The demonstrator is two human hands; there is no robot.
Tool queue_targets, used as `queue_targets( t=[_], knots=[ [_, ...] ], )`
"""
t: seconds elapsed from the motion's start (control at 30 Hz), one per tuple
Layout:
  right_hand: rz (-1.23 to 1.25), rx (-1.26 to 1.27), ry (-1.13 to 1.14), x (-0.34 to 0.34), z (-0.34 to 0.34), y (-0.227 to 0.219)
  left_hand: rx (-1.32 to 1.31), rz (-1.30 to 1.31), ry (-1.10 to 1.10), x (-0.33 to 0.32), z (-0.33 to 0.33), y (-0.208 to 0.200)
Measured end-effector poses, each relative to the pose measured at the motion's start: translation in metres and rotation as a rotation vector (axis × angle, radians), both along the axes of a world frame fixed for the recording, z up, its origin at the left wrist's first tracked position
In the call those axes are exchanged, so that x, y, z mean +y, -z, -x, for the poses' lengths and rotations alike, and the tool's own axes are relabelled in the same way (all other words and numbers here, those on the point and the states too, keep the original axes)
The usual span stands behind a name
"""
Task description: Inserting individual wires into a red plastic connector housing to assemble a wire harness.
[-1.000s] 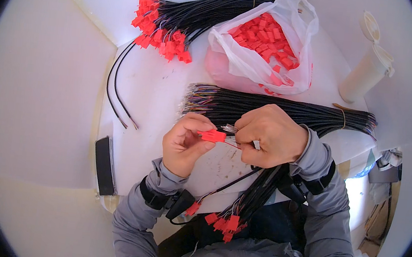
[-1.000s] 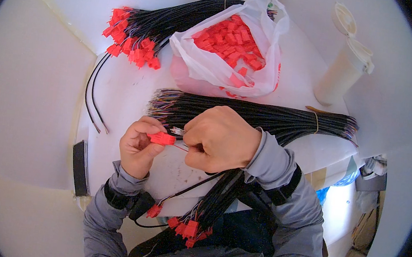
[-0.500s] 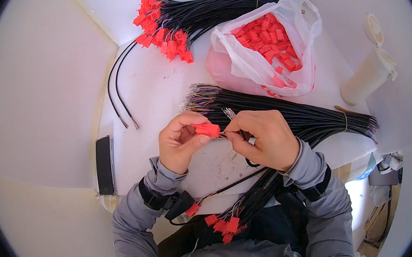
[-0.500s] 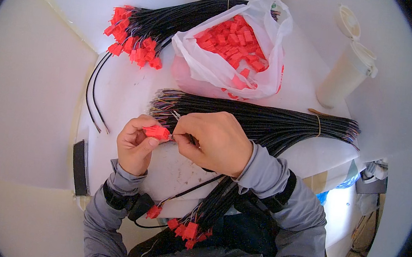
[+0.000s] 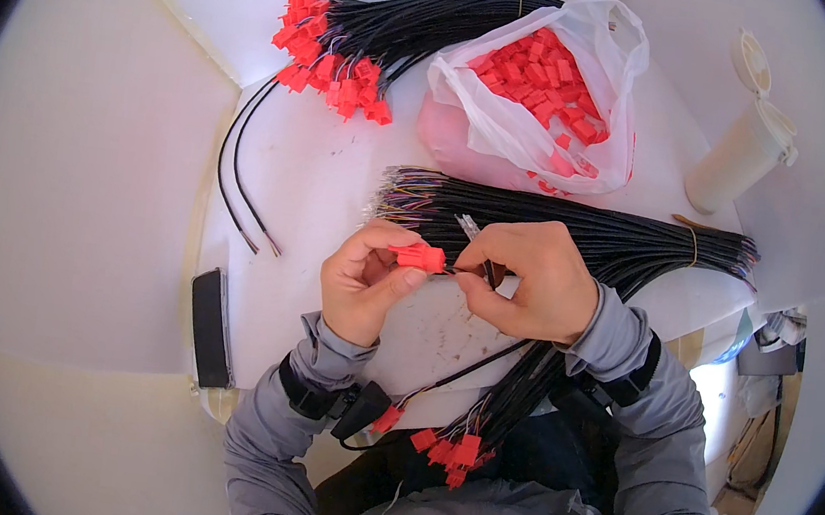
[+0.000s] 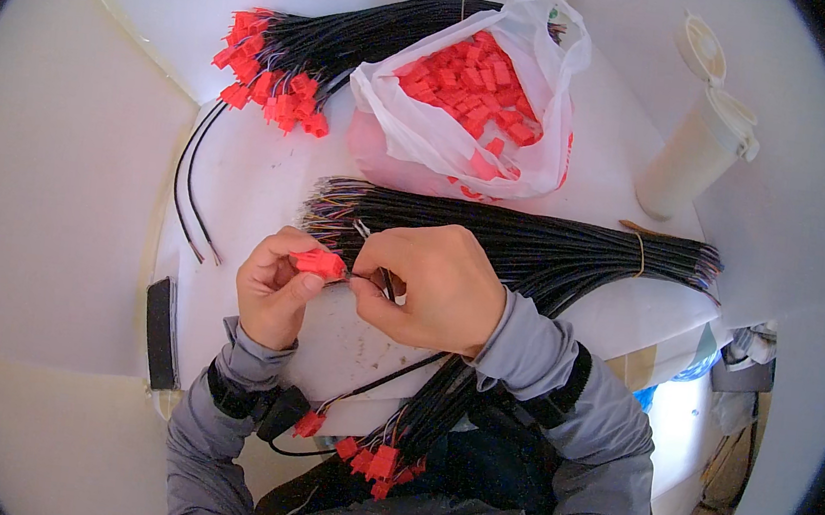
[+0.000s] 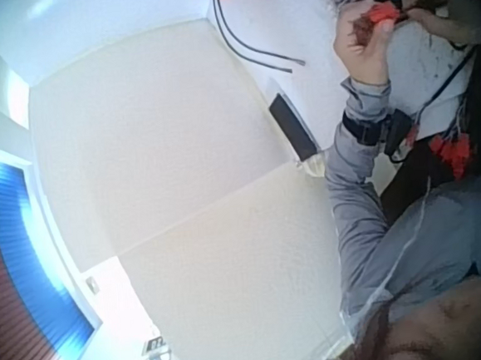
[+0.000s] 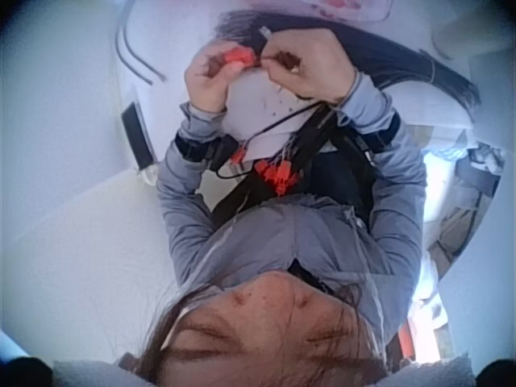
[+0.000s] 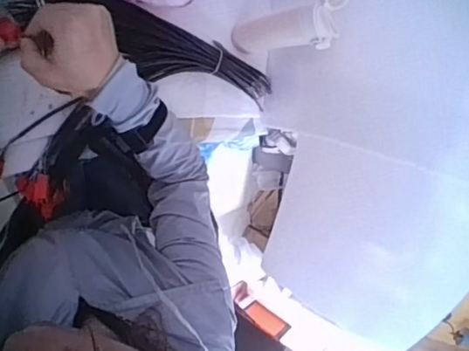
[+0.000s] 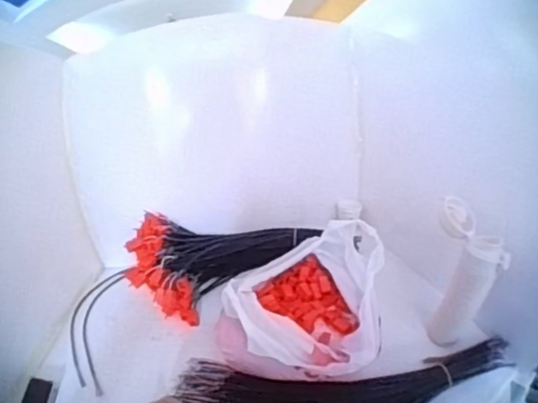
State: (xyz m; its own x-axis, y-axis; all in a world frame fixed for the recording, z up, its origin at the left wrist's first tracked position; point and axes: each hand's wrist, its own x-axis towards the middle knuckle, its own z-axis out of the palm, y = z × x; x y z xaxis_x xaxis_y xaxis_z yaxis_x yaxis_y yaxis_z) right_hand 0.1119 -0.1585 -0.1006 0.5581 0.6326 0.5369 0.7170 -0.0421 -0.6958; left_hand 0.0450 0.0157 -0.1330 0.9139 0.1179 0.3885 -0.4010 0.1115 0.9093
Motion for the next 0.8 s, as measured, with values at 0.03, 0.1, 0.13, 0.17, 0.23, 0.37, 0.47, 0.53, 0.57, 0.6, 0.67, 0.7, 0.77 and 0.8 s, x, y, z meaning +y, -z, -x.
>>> queue_targets(
  t=[0.03, 0.1, 0.13, 0.17, 0.23, 0.37, 0.47, 0.53, 0.57, 0.6, 0.67, 0.7, 0.77, 0.8],
  knots=[
    [-0.003, -0.018, 0.007, -0.0007, -0.0007, 0.0004, 0.001, 0.018, -0.001, -0.0011, -0.0001, -0.0011],
    [-0.007, -0.036, 0.013, -0.0007, -0.0010, 0.0010, 0.001, 0.035, -0.003, -0.0009, 0.0005, -0.0004],
    [0.000, -0.052, -0.006, -0.0004, -0.0008, 0.0013, 0.007, 0.029, 0.003, 0.0004, 0.0009, 0.0020],
    [0.007, -0.067, -0.025, -0.0001, -0.0006, 0.0014, 0.013, 0.023, 0.009, 0.0012, 0.0014, 0.0032],
    [0.009, -0.074, -0.031, -0.0001, -0.0007, 0.0018, 0.013, 0.015, 0.012, 0.0014, 0.0013, 0.0035],
    [-0.003, -0.090, -0.043, 0.0005, -0.0004, 0.0033, 0.021, 0.004, 0.007, 0.0012, 0.0013, 0.0027],
    [-0.004, -0.089, -0.051, 0.0006, -0.0004, 0.0033, 0.019, 0.001, 0.012, 0.0003, 0.0010, 0.0003],
    [-0.009, -0.092, -0.052, 0.0010, -0.0011, 0.0040, 0.042, -0.001, 0.019, -0.0003, 0.0016, -0.0003],
    [-0.013, -0.096, -0.053, 0.0011, -0.0016, 0.0042, 0.065, -0.003, 0.026, -0.0006, 0.0018, -0.0006],
    [-0.013, -0.095, -0.054, 0.0013, -0.0017, 0.0041, 0.066, -0.003, 0.026, -0.0007, 0.0022, -0.0009],
    [-0.017, -0.098, -0.062, 0.0017, -0.0020, 0.0035, 0.068, -0.001, 0.033, -0.0008, 0.0027, -0.0013],
    [-0.016, -0.099, -0.062, 0.0017, -0.0011, 0.0037, 0.068, -0.001, 0.033, -0.0004, 0.0022, -0.0001],
    [-0.053, 0.023, -0.058, 0.0019, 0.0010, 0.0044, -0.024, -0.002, 0.040, 0.0012, 0.0004, 0.0031],
    [-0.053, 0.023, -0.059, 0.0017, 0.0011, 0.0034, -0.024, -0.001, 0.040, -0.0001, 0.0007, 0.0011]
  ],
)
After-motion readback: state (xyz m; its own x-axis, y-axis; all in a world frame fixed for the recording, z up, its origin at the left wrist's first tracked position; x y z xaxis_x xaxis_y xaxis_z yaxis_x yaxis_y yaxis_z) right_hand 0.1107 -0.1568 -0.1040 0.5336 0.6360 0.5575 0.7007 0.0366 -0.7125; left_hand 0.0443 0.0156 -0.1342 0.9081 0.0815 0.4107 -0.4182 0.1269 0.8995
